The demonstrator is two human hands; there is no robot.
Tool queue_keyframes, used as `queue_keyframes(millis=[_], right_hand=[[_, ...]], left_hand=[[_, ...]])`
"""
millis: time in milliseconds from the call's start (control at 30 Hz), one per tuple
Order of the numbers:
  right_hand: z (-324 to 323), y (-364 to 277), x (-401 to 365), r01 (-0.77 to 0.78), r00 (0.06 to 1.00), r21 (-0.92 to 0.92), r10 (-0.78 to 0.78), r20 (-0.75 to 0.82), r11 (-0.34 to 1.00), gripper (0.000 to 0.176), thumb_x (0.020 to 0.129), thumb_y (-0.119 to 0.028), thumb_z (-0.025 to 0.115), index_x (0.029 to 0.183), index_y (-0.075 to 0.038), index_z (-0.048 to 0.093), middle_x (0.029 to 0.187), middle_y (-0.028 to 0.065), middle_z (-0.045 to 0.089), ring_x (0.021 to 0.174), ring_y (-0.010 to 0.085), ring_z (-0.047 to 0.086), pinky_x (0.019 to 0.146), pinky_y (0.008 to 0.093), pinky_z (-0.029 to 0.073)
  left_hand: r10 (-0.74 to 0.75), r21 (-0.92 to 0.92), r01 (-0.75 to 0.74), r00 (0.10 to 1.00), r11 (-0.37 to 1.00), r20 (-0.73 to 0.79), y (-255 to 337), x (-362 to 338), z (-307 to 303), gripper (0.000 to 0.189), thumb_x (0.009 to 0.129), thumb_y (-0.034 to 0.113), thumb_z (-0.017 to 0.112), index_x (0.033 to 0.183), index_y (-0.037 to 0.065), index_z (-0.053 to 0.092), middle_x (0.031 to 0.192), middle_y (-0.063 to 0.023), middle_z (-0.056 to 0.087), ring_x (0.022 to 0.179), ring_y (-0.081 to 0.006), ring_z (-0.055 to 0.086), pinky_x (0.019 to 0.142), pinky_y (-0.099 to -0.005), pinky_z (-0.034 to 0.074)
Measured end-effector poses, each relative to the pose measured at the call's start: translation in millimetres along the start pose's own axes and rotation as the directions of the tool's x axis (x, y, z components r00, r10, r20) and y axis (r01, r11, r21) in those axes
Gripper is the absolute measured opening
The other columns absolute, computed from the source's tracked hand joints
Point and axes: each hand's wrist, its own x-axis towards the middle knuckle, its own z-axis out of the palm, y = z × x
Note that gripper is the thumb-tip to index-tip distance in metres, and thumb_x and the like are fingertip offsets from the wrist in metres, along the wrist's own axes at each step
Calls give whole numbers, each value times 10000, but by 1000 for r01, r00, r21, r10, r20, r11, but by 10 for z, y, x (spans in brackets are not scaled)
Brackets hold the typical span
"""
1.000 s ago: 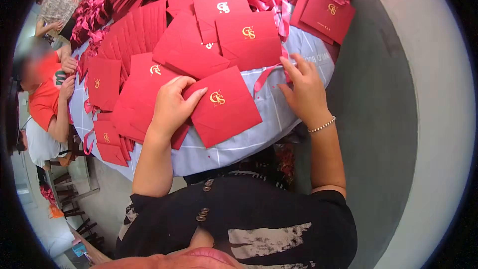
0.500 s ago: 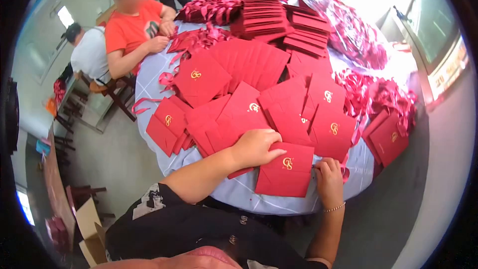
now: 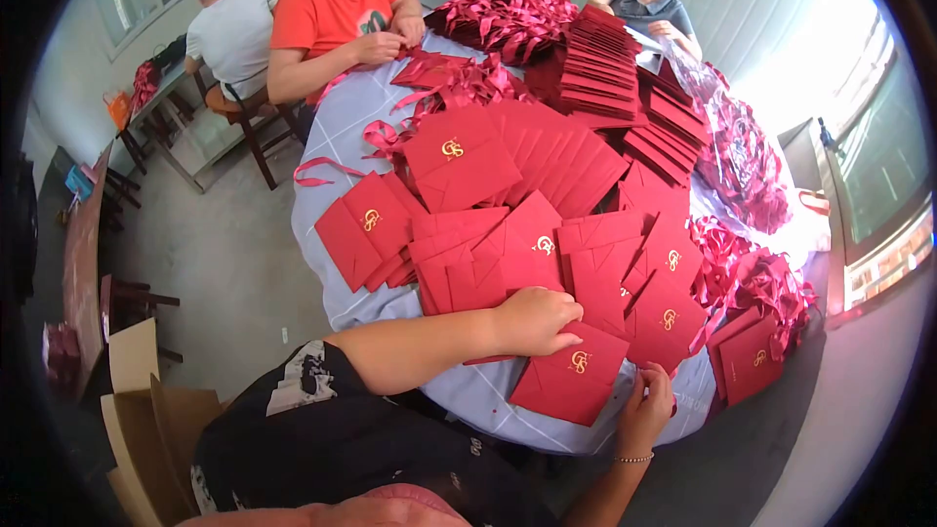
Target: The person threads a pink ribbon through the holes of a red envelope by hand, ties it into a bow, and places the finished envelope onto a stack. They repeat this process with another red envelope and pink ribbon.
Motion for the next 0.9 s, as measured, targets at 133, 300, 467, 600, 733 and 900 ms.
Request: queue_keyframes(millis=[133,300,467,600,733,900], right_hand=[[44,-243,98,-49,996,132,58,-70,990,57,950,-32,641,929,5,602,849,130,681,694,231,654,639,329,514],[224,-509,287,-100,991,287,69,116,953,72,925,-41,680,912,-10,617,749,95,630,631,186,589,578,306,464],[370,-748,585,139,967,317,-198,162,938,55,888,1,680,910,11,630,775,141,639,648,251,627,589,335,493],[367,-876,766,187,946,283,-250,207,941,47,884,16,673,909,25,634,801,155,651,673,284,646,609,342,514],[536,-668,694,124,965,378,-201,171,918,68,867,4,717,907,17,663,798,137,672,669,232,652,613,320,514],[556,-571,585,-87,977,511,-26,211,855,85,850,-12,753,905,9,692,781,119,684,652,181,641,604,311,503]], left_hand=[[12,3,-12,1000,1000,-3,9,10,20,320,856,347,726,932,41,671,895,-154,677,855,-359,680,760,-467,545],[-4,40,5,999,999,-32,-28,19,77,319,836,336,737,932,39,673,903,-158,684,859,-365,685,757,-472,554],[20,27,-19,999,999,-42,-44,24,89,305,808,310,749,899,30,670,888,-168,684,858,-378,686,750,-485,556],[14,16,-13,999,1000,-40,-42,29,72,311,810,309,747,887,20,664,877,-173,683,842,-378,688,748,-488,555],[4,9,-4,999,1000,-35,-44,34,79,300,810,305,745,888,26,668,869,-172,682,829,-376,688,740,-484,556],[29,17,-28,998,999,-51,-22,9,70,289,814,300,736,938,48,668,877,-151,675,841,-359,684,744,-471,552]])
